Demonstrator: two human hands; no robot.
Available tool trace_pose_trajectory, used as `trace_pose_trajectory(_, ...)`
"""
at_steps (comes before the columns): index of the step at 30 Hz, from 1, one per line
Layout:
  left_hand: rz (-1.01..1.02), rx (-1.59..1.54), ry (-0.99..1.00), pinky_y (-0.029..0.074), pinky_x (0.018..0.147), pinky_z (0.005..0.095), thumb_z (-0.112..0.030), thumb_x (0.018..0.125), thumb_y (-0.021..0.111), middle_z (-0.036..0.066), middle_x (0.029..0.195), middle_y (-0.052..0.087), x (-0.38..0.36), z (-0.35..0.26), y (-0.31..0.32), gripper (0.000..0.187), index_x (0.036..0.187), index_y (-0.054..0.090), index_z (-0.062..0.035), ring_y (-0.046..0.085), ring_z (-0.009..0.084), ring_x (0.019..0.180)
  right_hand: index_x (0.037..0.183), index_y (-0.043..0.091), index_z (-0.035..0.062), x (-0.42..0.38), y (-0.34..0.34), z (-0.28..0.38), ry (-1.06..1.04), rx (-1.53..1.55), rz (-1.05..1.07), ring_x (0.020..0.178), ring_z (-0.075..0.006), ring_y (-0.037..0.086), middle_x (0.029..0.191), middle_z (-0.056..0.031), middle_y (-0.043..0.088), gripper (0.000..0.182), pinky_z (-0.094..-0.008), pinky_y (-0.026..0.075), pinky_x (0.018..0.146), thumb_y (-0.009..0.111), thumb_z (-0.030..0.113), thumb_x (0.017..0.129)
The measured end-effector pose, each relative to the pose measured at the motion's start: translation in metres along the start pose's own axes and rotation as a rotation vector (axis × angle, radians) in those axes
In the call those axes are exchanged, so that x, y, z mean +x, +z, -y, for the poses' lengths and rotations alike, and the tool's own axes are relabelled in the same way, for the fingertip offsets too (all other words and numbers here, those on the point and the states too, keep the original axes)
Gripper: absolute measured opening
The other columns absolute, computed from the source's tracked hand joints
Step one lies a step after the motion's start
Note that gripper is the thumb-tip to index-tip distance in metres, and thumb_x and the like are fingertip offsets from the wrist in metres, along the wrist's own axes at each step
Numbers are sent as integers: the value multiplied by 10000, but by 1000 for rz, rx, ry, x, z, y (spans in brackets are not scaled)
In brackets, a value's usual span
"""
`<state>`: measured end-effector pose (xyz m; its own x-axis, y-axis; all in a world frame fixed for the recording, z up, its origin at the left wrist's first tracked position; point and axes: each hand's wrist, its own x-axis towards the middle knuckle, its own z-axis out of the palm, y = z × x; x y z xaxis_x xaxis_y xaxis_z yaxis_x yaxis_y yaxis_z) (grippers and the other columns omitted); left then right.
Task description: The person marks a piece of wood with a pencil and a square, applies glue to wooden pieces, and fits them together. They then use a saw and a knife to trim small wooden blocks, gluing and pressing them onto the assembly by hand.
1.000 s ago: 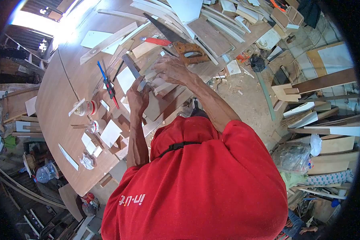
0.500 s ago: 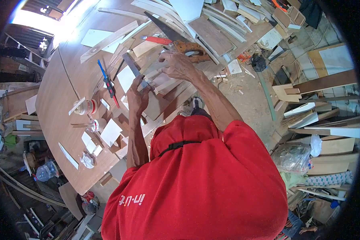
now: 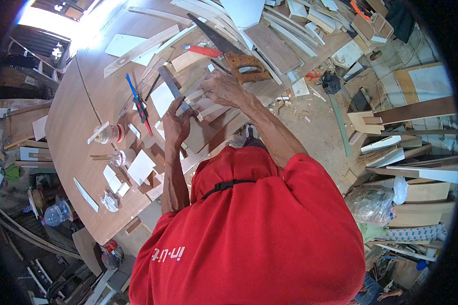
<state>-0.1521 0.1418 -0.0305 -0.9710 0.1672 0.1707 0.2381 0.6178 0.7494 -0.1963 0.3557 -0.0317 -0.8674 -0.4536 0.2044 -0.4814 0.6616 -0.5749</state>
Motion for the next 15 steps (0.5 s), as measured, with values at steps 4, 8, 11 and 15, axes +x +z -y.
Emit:
trace_pose_trajectory(4,-5,11,-40,466,934,441,-55,775,633,265,1182,607,0,-17,-11,433,1193,569,35,602,428,1057,1023,693,74,0,-9,5,-5,-8,-14,1061,-308,597,1096,-126,659,241,-421,457,939,690,116,785)
trace_pose_trajectory(8,-169,-36,4,461,943,424,-72,833,643,234,1206,603,3,-37,-29,399,1210,563,31,601,386,1084,1037,681,42,3,-25,13,12,65,-170,909,-284,632,984,-137,676,218,-380,490,807,661,107,829)
trace_pose_trajectory(11,-225,-235,-47,441,975,399,-147,898,640,162,1178,622,13,-72,-46,363,1214,566,16,597,266,1090,1039,671,19,6,-61,46,138,225,-100,747,-207,597,865,-110,653,184,-321,474,695,610,104,888)
trace_pose_trajectory(15,-173,-429,73,498,775,254,-180,951,581,122,1088,647,21,-93,-50,273,1150,597,6,615,159,925,890,657,9,-1,-62,79,226,705,9,619,-135,513,659,-56,564,230,-306,416,592,562,209,956)
